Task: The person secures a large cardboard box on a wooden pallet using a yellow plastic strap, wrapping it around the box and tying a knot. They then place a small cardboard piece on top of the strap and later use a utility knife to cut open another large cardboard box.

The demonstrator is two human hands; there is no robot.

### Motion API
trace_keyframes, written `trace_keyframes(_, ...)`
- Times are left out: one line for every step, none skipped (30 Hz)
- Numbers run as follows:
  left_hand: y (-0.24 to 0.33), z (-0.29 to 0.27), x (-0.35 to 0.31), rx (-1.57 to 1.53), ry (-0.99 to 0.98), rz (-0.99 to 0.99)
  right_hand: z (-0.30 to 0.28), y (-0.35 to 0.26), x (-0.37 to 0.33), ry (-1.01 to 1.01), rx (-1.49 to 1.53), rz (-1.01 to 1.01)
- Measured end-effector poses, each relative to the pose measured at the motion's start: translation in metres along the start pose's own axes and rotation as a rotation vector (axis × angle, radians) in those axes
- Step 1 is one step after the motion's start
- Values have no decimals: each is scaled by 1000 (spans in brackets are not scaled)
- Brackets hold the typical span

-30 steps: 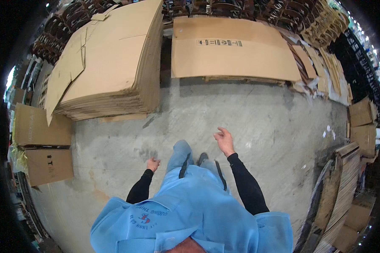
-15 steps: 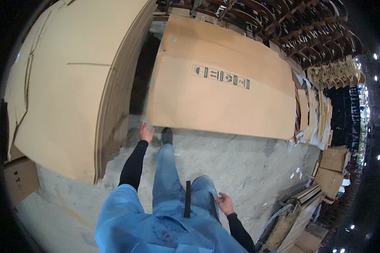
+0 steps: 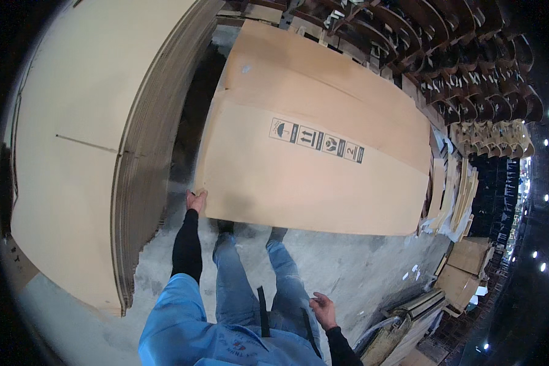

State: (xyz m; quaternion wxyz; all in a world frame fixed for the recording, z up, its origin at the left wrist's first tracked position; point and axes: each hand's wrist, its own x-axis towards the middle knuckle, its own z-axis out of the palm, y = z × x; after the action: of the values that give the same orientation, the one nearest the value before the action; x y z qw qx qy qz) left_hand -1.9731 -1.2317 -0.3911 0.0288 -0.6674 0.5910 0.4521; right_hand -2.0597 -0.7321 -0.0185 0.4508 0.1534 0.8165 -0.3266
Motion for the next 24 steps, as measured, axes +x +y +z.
trace_keyframes(-10,-2,15,-65,-21,-14,-8,-8,6,-15,-13,-8)
trace_keyframes(-9,-12,21,-73,-120,-17,-11,-8,6,-15,-5,1)
trace_keyframes(-4,-27,20,-75,-218,-25,-14,-8,9,-2,-26,2)
trace_keyframes(38,-44,-5,-216,-360,-32,-11,0,10,23,-29,18)
trace_keyframes(53,-59,-19,-217,-462,6,-13,-1,12,16,-57,19)
trace_keyframes(63,-72,-27,-228,-556,45,-18,-3,18,11,-21,26)
trace_keyframes(74,-86,-35,-237,-654,87,-21,-4,24,8,18,36)
trace_keyframes(89,-102,-54,-238,-685,189,-22,0,21,9,67,60)
trace_keyframes(108,-121,-76,-238,-712,291,-23,-4,21,22,169,99)
trace_keyframes(125,-137,-99,-243,-728,391,-25,-20,27,28,263,133)
trace_keyframes(134,-145,-122,-278,-721,410,-29,-31,27,40,357,172)
trace_keyframes(145,-152,-147,-319,-717,428,-37,-33,31,28,435,218)
trace_keyframes(182,-173,-183,-492,-898,445,-44,-40,40,14,516,259)
trace_keyframes(223,-193,-220,-667,-1078,460,-52,-45,46,35,678,250)
trace_keyframes(246,-201,-250,-720,-1077,508,-62,-59,48,55,827,239)
trace_keyframes(268,-205,-279,-767,-1084,552,-76,-73,48,-5,1000,191)
trace_keyframes(293,-211,-311,-808,-1050,578,-92,-89,51,-67,1172,144)
trace_keyframes(318,-221,-336,-835,-1063,642,-109,-105,50,-145,1297,-27)
trace_keyframes(339,-224,-360,-852,-1064,676,-127,-115,49,-224,1423,-213)
trace_keyframes(357,-224,-379,-879,-1055,712,-156,-121,55,-221,1508,-309)
trace_keyframes(371,-222,-399,-903,-1070,781,-189,-128,60,-223,1594,-413)
trace_keyframes(386,-218,-415,-918,-1094,860,-218,-135,61,-138,1512,-459)
trace_keyframes(401,-211,-426,-828,-1030,930,-246,-143,61,-49,1429,-505)
trace_keyframes(412,-208,-438,-784,-1030,937,-280,-146,59,-43,1319,-507)
